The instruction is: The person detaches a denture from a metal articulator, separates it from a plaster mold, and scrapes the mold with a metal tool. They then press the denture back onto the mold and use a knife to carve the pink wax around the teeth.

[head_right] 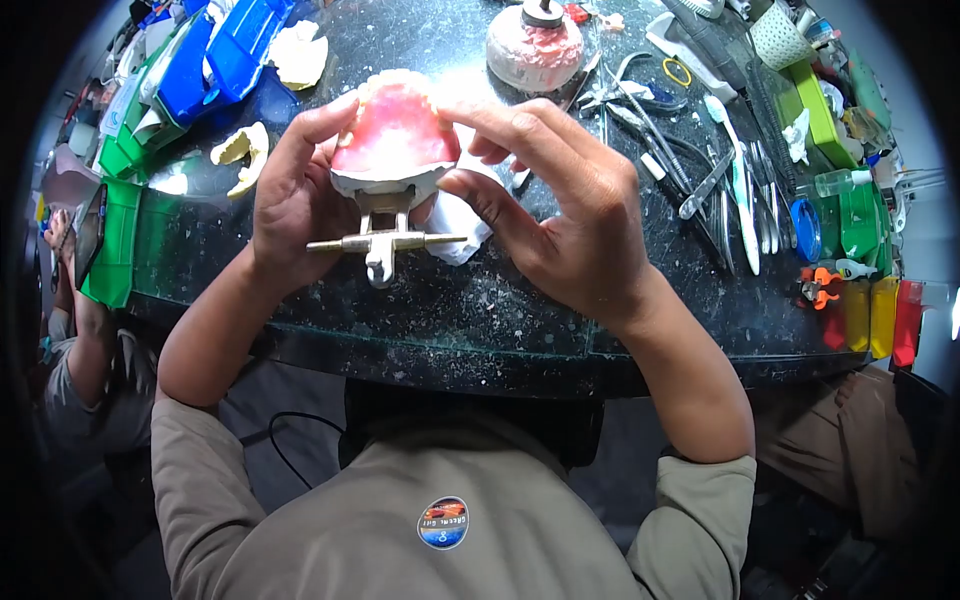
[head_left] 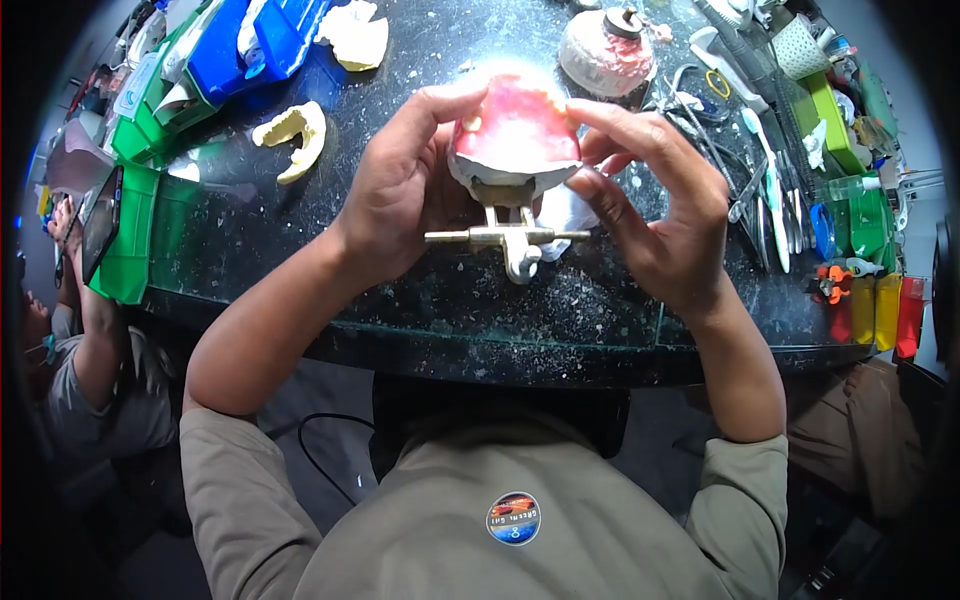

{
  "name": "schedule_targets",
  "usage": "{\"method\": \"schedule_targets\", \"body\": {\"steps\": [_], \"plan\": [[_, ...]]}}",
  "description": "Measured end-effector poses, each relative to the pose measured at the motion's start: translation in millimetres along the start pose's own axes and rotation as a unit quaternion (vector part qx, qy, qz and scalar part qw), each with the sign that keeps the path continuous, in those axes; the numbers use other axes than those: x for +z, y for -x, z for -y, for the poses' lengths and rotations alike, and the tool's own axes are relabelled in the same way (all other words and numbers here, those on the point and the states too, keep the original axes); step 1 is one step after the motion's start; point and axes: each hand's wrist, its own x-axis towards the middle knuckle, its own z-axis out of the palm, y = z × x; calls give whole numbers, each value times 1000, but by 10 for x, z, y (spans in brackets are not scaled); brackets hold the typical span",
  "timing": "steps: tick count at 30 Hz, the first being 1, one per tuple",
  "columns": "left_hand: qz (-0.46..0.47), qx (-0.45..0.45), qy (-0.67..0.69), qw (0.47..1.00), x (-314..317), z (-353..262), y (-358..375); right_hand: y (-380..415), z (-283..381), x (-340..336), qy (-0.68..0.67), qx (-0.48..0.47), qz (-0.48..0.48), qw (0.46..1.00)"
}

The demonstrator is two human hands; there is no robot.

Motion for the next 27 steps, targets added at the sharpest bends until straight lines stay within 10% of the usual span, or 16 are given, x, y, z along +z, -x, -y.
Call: {"method": "schedule_targets", "body": {"steps": [27], "plan": [[72,-21,34,997,-43,-75,68,24,23,-6,-13,-49,-19,999]]}}
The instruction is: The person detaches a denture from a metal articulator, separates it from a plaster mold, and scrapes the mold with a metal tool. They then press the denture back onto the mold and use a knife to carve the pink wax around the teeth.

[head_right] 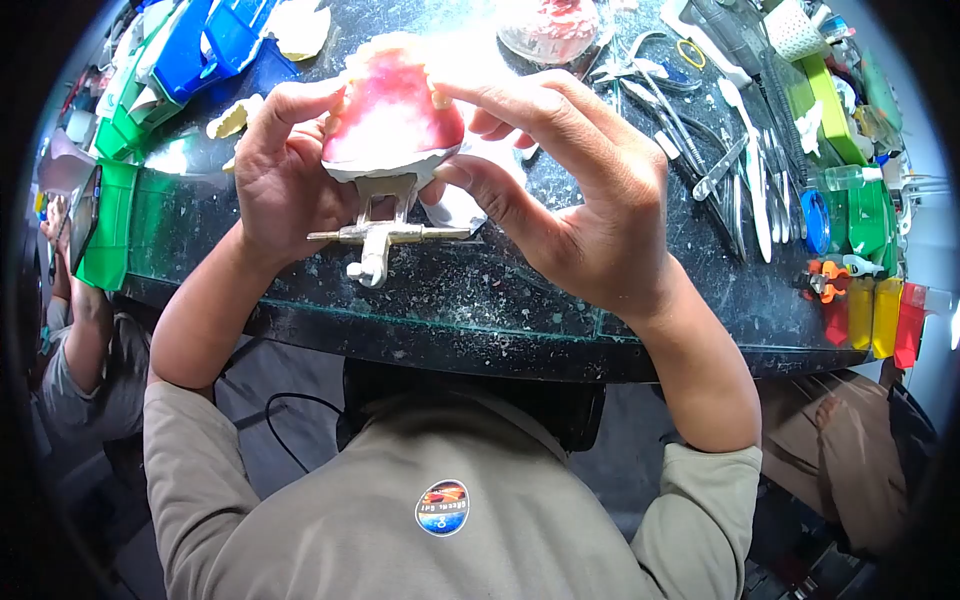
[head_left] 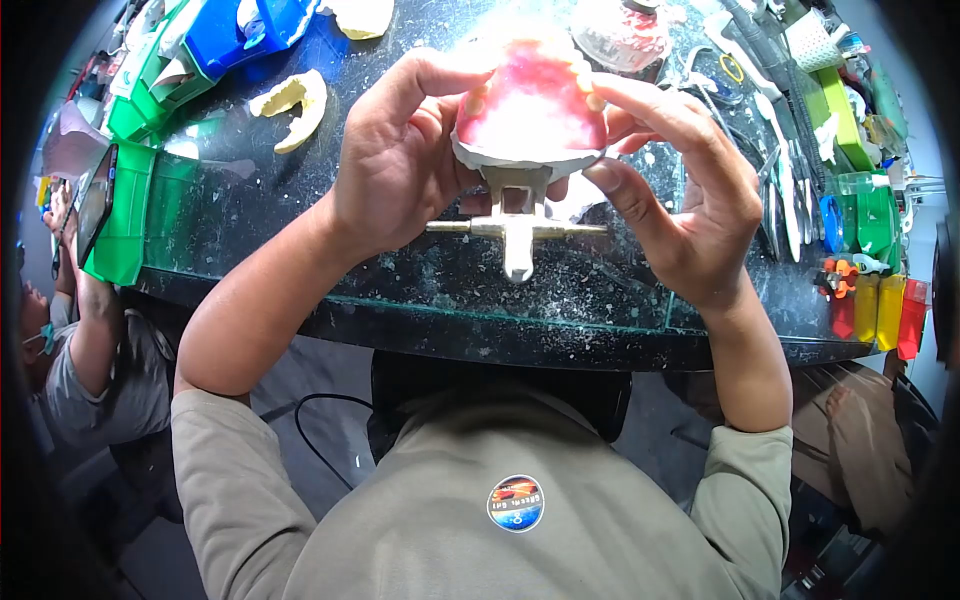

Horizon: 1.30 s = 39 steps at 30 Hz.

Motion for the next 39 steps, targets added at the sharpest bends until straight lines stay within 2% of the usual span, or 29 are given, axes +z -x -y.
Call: {"method": "schedule_targets", "body": {"steps": [3,9,12,15,16,18,19,20,27,30,35,39], "plan": [[-6,-8,12,1000,45,-6,-13,9,39,-42,13,14,31,999],[-40,15,131,990,69,-21,-20,-2,47,-52,28,9,33,999],[34,-6,137,990,-7,-101,-30,-19,19,-62,38,2,26,999],[-83,57,159,982,18,-58,-24,-36,6,-97,39,15,25,999],[-47,101,93,989,-34,4,8,-26,21,-113,29,40,32,998],[-19,97,55,994,-19,3,9,-27,-4,-105,14,49,4,999],[-5,94,36,995,-17,3,-1,-36,22,-129,3,58,19,998],[48,143,-12,989,-48,47,-33,-44,48,-153,-8,68,34,997],[54,118,-51,990,87,-44,-74,-70,101,-170,-19,74,39,996],[15,110,-64,992,194,-88,-56,-69,86,-172,-11,57,28,998],[16,149,-195,969,209,-89,-23,-100,146,-171,2,50,23,998],[13,190,-224,956,225,-38,-25,-88,183,-154,-30,76,11,997]]}}
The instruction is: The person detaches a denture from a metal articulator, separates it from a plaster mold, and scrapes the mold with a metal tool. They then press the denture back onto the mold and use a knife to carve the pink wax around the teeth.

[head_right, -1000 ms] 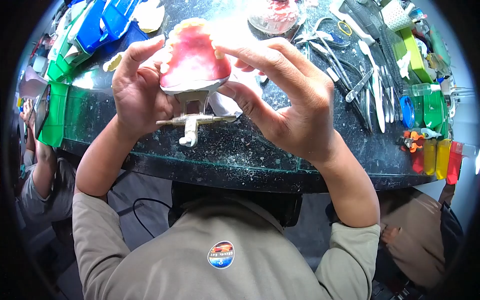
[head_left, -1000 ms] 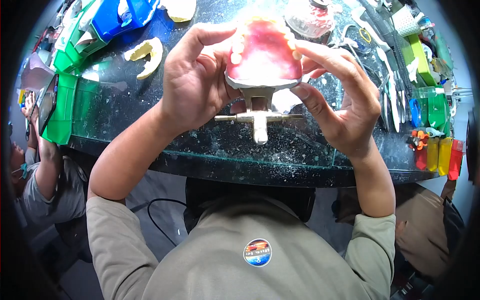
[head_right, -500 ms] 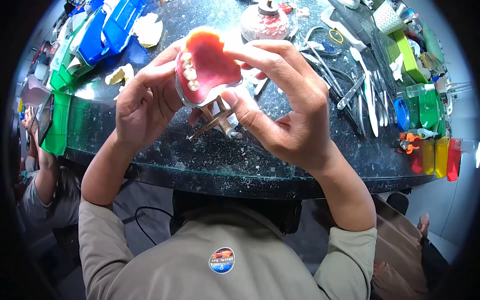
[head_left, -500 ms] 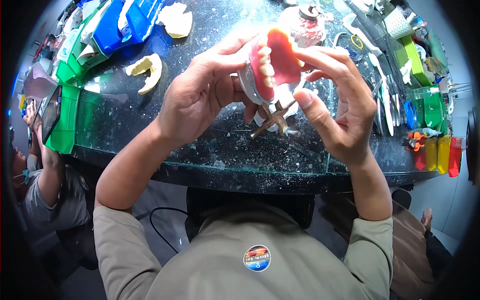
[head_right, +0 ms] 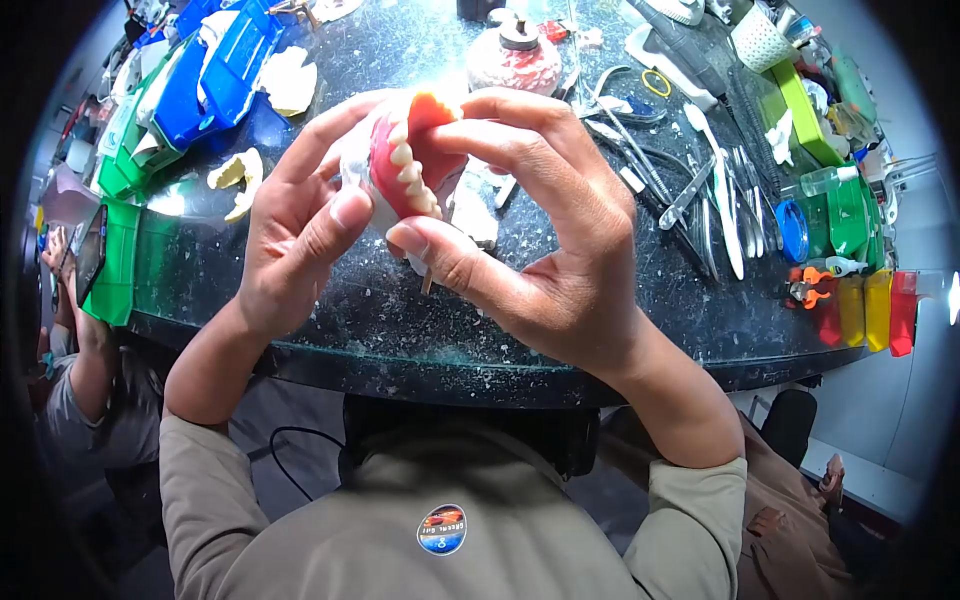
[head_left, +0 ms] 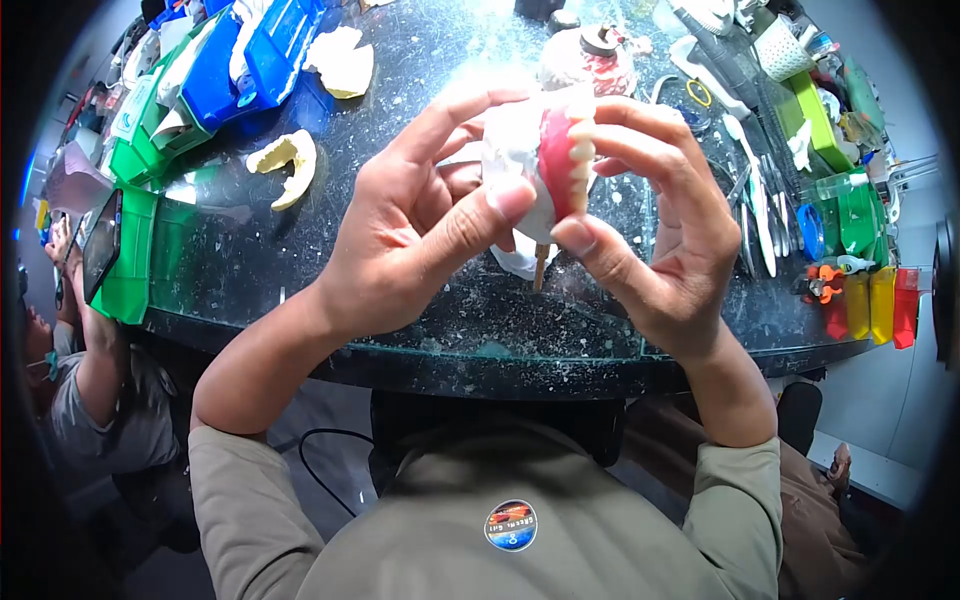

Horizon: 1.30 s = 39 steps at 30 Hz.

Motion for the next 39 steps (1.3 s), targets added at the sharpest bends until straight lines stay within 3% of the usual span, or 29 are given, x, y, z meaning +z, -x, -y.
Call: {"method": "schedule_targets", "body": {"steps": [8,10,12,14,17,21,24,28,29,32,33,36,39], "plan": [[-13,51,-11,999,70,-61,-18,10,-33,-12,-47,-37,-32,998],[-39,46,-15,998,39,-80,-10,-2,6,-76,-60,-27,-84,994],[-107,100,-16,989,-128,-41,-89,-19,14,-174,-78,6,-149,986],[-107,101,30,989,-391,-19,-157,-25,-33,-224,-111,51,-173,977],[-201,-3,67,977,-725,88,-199,-22,-134,-263,-129,111,-187,968],[-173,-89,37,980,-911,243,-233,-9,-127,-216,-175,157,-157,959],[-215,-79,32,973,-799,265,-284,-5,-126,-210,-238,140,-161,948],[-219,-64,-104,968,-814,223,-299,-8,-118,-217,-243,131,-152,949],[-223,-118,-120,960,-839,195,-304,-12,-104,-214,-252,132,-154,946],[-198,-85,-256,942,-954,242,-315,-17,-97,-217,-246,132,-157,947],[-216,-37,-290,932,-933,261,-305,-15,-99,-221,-242,133,-155,948],[-241,-30,-429,870,-894,214,-284,-13,-115,-223,-237,135,-149,950],[-236,103,-604,755,-881,115,-267,-19,-118,-224,-238,132,-152,950]]}}
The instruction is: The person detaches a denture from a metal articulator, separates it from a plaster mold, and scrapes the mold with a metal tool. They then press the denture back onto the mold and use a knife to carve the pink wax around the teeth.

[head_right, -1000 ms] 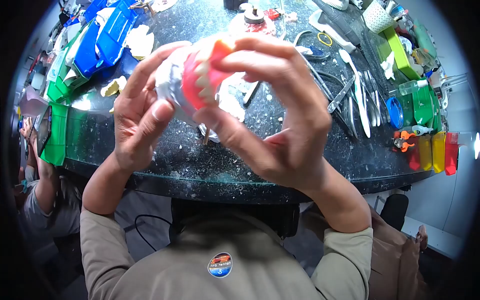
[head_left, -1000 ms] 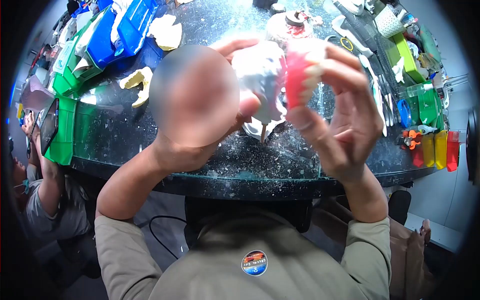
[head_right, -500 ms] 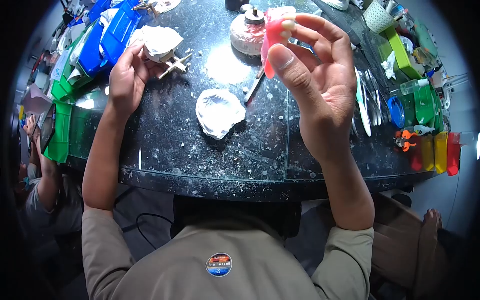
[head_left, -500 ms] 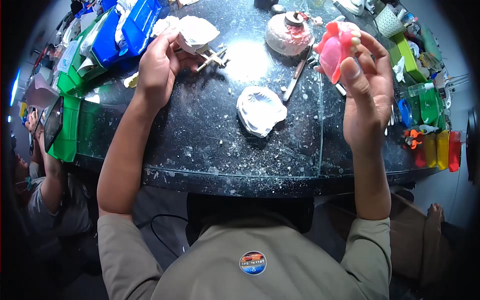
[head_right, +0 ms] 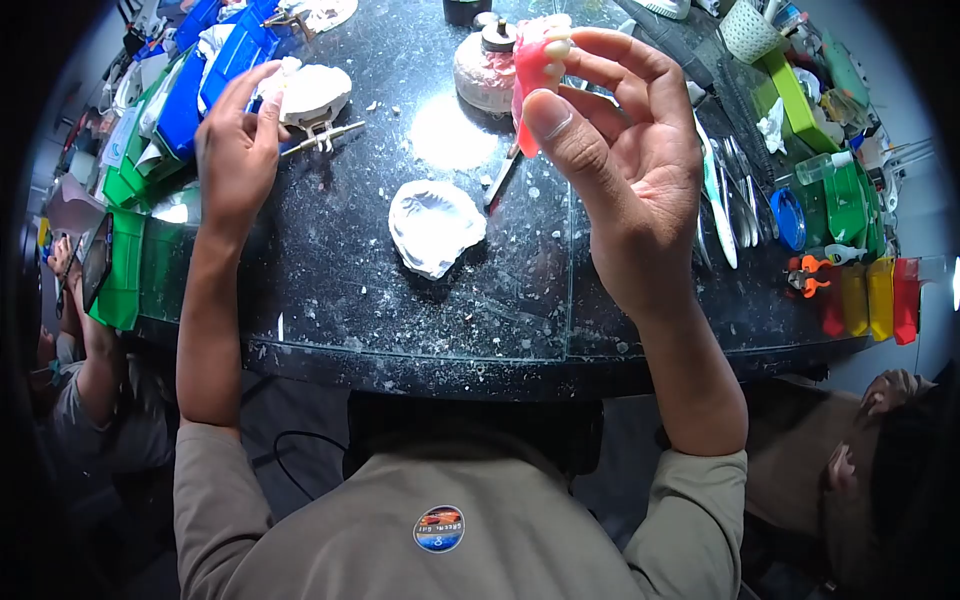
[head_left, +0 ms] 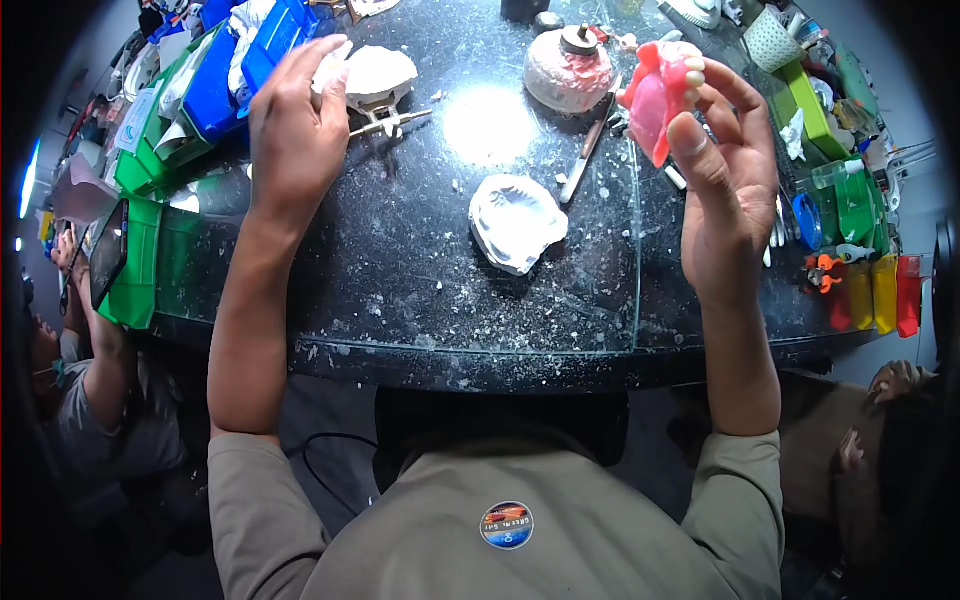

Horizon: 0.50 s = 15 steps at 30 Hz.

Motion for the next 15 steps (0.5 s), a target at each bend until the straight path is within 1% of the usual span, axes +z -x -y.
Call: {"method": "schedule_targets", "body": {"steps": [3,4,6,7,9,11,12,13,14,15], "plan": [[-68,52,12,996,-150,-349,-38,6,1,10,-6,1,-1,1000],[-46,94,36,994,-174,-376,-19,6,2,7,-6,2,2,1000],[90,136,172,972,-166,-559,81,12,0,17,-6,7,3,1000],[149,161,191,957,-136,-644,144,18,0,31,-7,10,2,1000],[247,164,125,947,-71,-819,315,19,-4,43,-5,32,3,999],[278,155,124,940,16,-832,392,4,-14,45,-4,68,11,998],[282,150,132,938,39,-810,401,-2,10,112,-53,98,-2,994],[286,145,139,937,51,-783,404,-13,13,80,-98,132,18,986],[290,140,147,935,49,-762,397,-12,10,78,-159,161,14,974],[291,115,192,930,40,-755,381,-4,3,78,-218,191,10,957]]}}
